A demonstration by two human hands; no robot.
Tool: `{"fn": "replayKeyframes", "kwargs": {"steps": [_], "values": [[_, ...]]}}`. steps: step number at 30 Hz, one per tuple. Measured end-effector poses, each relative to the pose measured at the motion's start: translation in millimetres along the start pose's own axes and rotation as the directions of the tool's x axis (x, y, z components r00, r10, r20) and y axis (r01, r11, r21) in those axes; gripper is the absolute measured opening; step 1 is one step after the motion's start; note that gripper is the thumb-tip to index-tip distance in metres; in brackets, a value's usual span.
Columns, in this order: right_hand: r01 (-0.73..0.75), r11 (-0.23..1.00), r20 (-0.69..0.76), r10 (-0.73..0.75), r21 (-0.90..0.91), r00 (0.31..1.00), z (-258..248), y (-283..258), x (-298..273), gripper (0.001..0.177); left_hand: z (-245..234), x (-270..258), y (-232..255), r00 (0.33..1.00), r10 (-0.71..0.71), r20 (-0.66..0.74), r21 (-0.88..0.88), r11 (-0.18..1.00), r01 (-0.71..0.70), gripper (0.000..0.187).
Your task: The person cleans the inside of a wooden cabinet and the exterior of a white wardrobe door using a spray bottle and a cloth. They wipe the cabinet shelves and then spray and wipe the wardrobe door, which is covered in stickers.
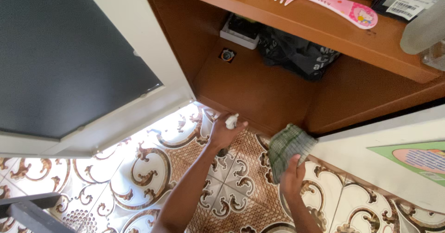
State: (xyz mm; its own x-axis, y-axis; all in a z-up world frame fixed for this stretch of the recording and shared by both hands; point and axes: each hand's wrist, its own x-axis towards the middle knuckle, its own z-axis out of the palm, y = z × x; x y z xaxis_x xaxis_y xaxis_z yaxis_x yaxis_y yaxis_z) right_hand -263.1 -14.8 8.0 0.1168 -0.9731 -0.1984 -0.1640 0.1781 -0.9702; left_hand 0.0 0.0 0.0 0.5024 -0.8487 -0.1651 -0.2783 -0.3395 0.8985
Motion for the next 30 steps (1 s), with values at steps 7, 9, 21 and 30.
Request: {"fn": "replayKeyframes", "kwargs": {"steps": [7, 9, 21, 30], "values": [[0.279, 0.947, 0.062, -0.292, 0.16, 0.954, -8.6, 35.3, 17.8, 0.063, 1.9, -7.7, 21.1, 0.986, 0.156, -0.053, -0.006, 0.988, -0.156, 0.047], [0.237, 0.962, 0.075, -0.248, 0.137, 0.966, -8.7, 34.2, 16.4, 0.064, 1.7, -7.2, 19.2, 0.982, 0.189, -0.031, 0.049, 0.981, -0.187, 0.038], [0.17, 0.982, 0.058, -0.175, 0.085, 0.983, -8.6, 32.7, 10.0, 0.074, 5.7, -7.7, 16.5, 0.995, 0.009, -0.096, -0.067, 0.998, -0.015, 0.047], [-0.267, 0.964, -0.109, 0.265, -0.005, 0.958, -1.3, 37.3, 17.1, 0.071, 9.4, -10.1, 17.5, 0.981, 0.117, -0.152, 0.087, 0.991, -0.105, 0.042]]}}
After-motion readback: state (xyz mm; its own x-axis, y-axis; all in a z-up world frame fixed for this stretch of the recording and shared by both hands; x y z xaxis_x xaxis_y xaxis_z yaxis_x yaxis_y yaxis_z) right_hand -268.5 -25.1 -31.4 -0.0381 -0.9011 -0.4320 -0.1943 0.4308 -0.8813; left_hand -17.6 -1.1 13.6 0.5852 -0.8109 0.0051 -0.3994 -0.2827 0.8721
